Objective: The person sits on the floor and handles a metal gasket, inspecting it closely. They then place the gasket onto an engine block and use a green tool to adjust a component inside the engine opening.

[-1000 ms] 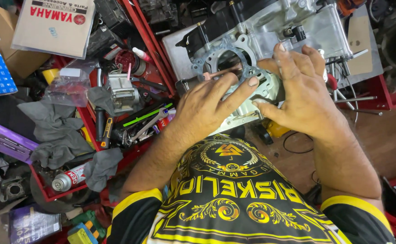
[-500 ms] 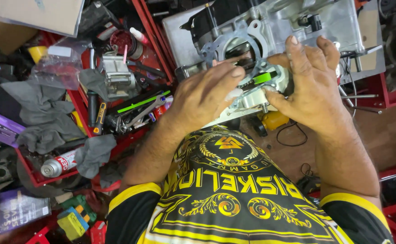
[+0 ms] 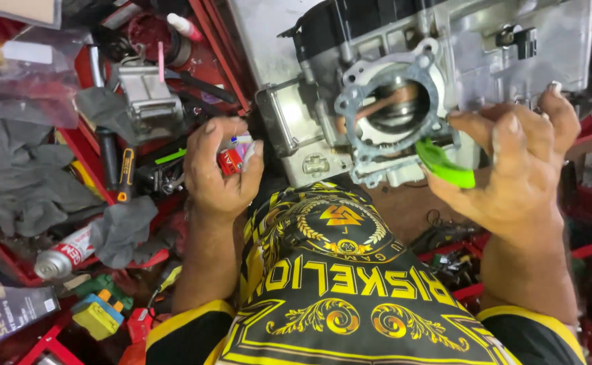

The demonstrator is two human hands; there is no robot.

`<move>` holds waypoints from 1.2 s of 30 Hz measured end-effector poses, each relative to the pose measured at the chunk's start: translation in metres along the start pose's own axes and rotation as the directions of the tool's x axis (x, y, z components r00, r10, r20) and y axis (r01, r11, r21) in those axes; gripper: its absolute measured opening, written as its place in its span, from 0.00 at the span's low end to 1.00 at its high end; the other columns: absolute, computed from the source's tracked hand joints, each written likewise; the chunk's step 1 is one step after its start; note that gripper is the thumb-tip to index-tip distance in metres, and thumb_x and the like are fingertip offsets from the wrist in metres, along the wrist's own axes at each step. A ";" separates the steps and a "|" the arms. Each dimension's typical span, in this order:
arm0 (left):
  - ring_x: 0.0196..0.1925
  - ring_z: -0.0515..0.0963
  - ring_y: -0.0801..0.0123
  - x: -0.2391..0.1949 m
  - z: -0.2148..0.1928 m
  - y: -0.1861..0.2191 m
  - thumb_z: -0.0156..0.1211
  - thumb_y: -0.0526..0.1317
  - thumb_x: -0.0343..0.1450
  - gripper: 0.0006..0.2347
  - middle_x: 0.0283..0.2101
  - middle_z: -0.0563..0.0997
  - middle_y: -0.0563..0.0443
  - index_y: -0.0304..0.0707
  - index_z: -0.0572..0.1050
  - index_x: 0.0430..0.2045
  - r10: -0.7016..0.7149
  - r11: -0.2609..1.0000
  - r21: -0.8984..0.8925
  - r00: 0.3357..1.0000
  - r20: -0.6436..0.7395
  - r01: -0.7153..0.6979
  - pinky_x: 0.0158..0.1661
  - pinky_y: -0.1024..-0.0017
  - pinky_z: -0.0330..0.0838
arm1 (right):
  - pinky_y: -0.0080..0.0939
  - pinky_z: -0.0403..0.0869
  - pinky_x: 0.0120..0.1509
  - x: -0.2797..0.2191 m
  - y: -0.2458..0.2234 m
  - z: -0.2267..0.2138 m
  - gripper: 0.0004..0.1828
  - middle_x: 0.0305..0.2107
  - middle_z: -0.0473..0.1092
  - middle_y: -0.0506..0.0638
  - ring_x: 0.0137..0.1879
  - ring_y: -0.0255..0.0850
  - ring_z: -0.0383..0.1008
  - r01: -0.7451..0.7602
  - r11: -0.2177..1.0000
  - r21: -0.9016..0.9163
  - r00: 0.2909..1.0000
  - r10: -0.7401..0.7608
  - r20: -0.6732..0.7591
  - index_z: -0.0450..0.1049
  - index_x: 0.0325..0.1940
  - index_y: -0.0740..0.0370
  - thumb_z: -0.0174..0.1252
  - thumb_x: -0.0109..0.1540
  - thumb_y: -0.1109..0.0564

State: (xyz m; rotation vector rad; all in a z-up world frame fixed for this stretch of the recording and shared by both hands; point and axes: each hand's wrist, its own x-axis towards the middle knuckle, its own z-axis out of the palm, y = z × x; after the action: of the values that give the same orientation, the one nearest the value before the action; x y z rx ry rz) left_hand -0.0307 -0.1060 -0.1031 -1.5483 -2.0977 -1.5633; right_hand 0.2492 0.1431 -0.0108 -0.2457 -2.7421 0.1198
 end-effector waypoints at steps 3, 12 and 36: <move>0.44 0.81 0.46 -0.005 0.001 -0.012 0.65 0.30 0.74 0.24 0.45 0.78 0.31 0.29 0.59 0.62 -0.046 0.998 -0.044 0.998 0.047 0.048 0.50 0.53 0.80 | 0.62 0.49 0.87 0.006 -0.010 -0.008 0.53 0.47 0.83 0.52 0.61 0.58 0.74 -0.059 0.998 0.016 0.997 0.058 0.049 0.36 0.86 0.55 0.70 0.74 0.47; 0.40 0.81 0.47 0.014 0.028 -0.025 0.62 0.29 0.74 0.19 0.42 0.79 0.31 0.26 0.61 0.56 -0.021 0.976 -0.209 0.980 0.200 0.063 0.43 0.54 0.79 | 0.62 0.51 0.81 -0.015 -0.014 -0.010 0.31 0.43 0.83 0.51 0.52 0.49 0.74 -0.109 0.992 0.059 0.993 0.107 0.042 0.51 0.78 0.54 0.51 0.77 0.40; 0.53 0.81 0.61 0.022 0.063 0.019 0.60 0.31 0.74 0.32 0.52 0.77 0.36 0.32 0.48 0.72 -0.275 0.485 -0.663 0.819 0.503 0.570 0.57 0.69 0.79 | 0.67 0.53 0.79 0.010 -0.023 -0.023 0.32 0.47 0.86 0.52 0.54 0.53 0.79 -0.067 0.994 -0.090 0.992 0.075 0.097 0.41 0.85 0.53 0.46 0.81 0.47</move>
State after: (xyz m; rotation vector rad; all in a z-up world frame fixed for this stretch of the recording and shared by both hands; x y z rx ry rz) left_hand 0.0018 -0.0444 -0.1072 -1.6249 -2.1835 -2.9579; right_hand 0.2449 0.1235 0.0171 -0.3710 -2.8431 0.0330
